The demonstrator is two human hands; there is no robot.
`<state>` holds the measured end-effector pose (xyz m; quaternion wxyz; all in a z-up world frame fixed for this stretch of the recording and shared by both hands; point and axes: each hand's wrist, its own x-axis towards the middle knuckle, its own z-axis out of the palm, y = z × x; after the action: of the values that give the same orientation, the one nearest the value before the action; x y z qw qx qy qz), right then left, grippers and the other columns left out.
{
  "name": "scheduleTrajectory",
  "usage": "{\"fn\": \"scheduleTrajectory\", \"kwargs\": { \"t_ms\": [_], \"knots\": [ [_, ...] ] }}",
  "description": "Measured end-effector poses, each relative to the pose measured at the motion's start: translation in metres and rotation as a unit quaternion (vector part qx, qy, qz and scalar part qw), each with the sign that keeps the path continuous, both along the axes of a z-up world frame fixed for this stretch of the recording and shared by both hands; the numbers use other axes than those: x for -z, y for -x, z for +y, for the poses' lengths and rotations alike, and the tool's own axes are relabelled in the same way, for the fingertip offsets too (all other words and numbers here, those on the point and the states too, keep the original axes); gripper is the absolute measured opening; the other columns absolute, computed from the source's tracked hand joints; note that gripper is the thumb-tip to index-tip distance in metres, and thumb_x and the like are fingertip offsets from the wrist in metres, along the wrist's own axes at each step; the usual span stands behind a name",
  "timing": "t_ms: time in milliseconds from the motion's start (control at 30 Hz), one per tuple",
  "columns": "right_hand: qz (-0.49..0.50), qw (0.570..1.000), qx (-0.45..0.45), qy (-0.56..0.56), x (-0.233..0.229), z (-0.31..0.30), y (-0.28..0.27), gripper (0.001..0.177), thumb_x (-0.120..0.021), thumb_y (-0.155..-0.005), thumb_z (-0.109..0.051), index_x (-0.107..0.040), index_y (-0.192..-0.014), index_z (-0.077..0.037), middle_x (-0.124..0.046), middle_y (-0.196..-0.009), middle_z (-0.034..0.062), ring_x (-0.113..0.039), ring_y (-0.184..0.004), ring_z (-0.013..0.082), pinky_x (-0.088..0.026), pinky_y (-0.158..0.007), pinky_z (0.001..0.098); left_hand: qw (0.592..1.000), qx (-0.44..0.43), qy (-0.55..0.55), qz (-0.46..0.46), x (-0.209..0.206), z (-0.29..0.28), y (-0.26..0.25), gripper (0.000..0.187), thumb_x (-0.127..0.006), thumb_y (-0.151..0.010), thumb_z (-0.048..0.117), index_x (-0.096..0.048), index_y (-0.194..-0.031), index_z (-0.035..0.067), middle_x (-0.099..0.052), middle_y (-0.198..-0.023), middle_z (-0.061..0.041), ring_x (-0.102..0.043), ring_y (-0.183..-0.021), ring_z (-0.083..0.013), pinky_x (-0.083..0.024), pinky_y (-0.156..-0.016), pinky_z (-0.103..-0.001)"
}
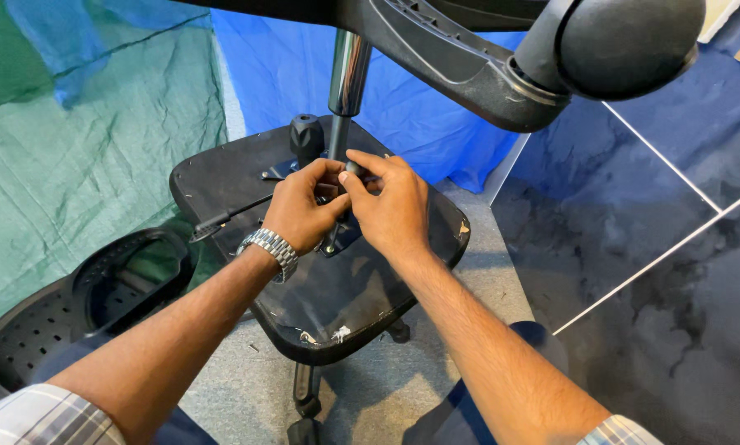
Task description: The person assembles an office chair by attaching the seat base to the gas lift column. They use an Allen key to tighten the central bolt, securing the components together.
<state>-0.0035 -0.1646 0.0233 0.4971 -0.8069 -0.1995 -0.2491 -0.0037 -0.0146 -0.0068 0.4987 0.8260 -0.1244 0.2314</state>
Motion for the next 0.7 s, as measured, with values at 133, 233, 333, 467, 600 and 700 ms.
{"fn": "scheduleTrajectory", "kwargs": {
  "t_ms": [133, 233, 333, 467, 600, 700],
  "knots": [
    [0.0, 1.0, 0.001, 0.012, 0.0, -0.001, -0.002, 0.035, -0.078, -0.085, -0.017, -0.076, -0.119, -0.01, -0.072, -0.093, 0.0095, -0.076, -0.081, 0.0193, -0.059, -0.073, 0.0325, 1.0, 0.002, 0.013, 0.017, -0.001, 0.001, -0.004, 0.033, -0.078, -0.083, 0.018, -0.067, -0.11, 0.002, -0.078, -0.097, -0.008, -0.077, -0.089, -0.015, -0.062, -0.079, -0.031],
    [0.009, 1.0, -0.014, -0.002, -0.002, -0.005, -0.003, 0.036, -0.077, -0.085, -0.015, -0.075, -0.12, -0.008, -0.073, -0.097, 0.0096, -0.077, -0.085, 0.019, -0.06, -0.075, 0.0321, 0.999, 0.018, 0.035, 0.024, -0.001, -0.001, -0.005, 0.032, -0.077, -0.084, 0.017, -0.067, -0.111, 0.003, -0.078, -0.099, -0.007, -0.077, -0.09, -0.0146, -0.062, -0.08, -0.031],
    [0.019, 1.0, -0.019, -0.015, -0.003, -0.006, -0.004, 0.034, -0.077, -0.085, -0.015, -0.073, -0.118, -0.005, -0.076, -0.101, 0.0101, -0.077, -0.087, 0.0191, -0.06, -0.076, 0.0321, 0.999, 0.001, 0.027, 0.043, -0.001, -0.002, -0.004, 0.034, -0.078, -0.083, 0.017, -0.067, -0.112, 0.003, -0.078, -0.099, -0.007, -0.077, -0.09, -0.0144, -0.062, -0.08, -0.03],
    [0.035, 0.999, -0.015, -0.01, -0.003, -0.007, 0.001, 0.03, -0.078, -0.084, -0.016, -0.073, -0.112, -0.005, -0.079, -0.1, 0.01, -0.077, -0.087, 0.0186, -0.06, -0.077, 0.0329, 0.998, 0.004, 0.033, 0.047, -0.003, -0.003, 0.0, 0.034, -0.078, -0.083, 0.016, -0.067, -0.112, 0.003, -0.078, -0.102, -0.007, -0.077, -0.089, -0.0146, -0.062, -0.079, -0.031],
    [0.014, 1.0, -0.018, 0.004, -0.003, -0.008, 0.001, 0.028, -0.078, -0.085, -0.016, -0.074, -0.11, -0.005, -0.079, -0.099, 0.0097, -0.077, -0.087, 0.0197, -0.059, -0.078, 0.0338, 0.997, 0.019, 0.056, 0.049, -0.004, -0.005, 0.003, 0.035, -0.077, -0.083, 0.016, -0.067, -0.114, 0.004, -0.078, -0.103, -0.006, -0.077, -0.092, -0.0135, -0.063, -0.079, -0.031],
    [0.029, 0.998, -0.044, -0.029, -0.002, -0.008, 0.001, 0.029, -0.078, -0.085, -0.016, -0.073, -0.111, -0.005, -0.079, -0.1, 0.0092, -0.078, -0.09, 0.0194, -0.061, -0.077, 0.0333, 0.999, 0.014, 0.015, 0.035, -0.004, -0.001, 0.005, 0.042, -0.077, -0.083, 0.017, -0.069, -0.123, 0.008, -0.079, -0.1, -0.006, -0.076, -0.09, -0.0128, -0.061, -0.078, -0.03]
  ]
}}
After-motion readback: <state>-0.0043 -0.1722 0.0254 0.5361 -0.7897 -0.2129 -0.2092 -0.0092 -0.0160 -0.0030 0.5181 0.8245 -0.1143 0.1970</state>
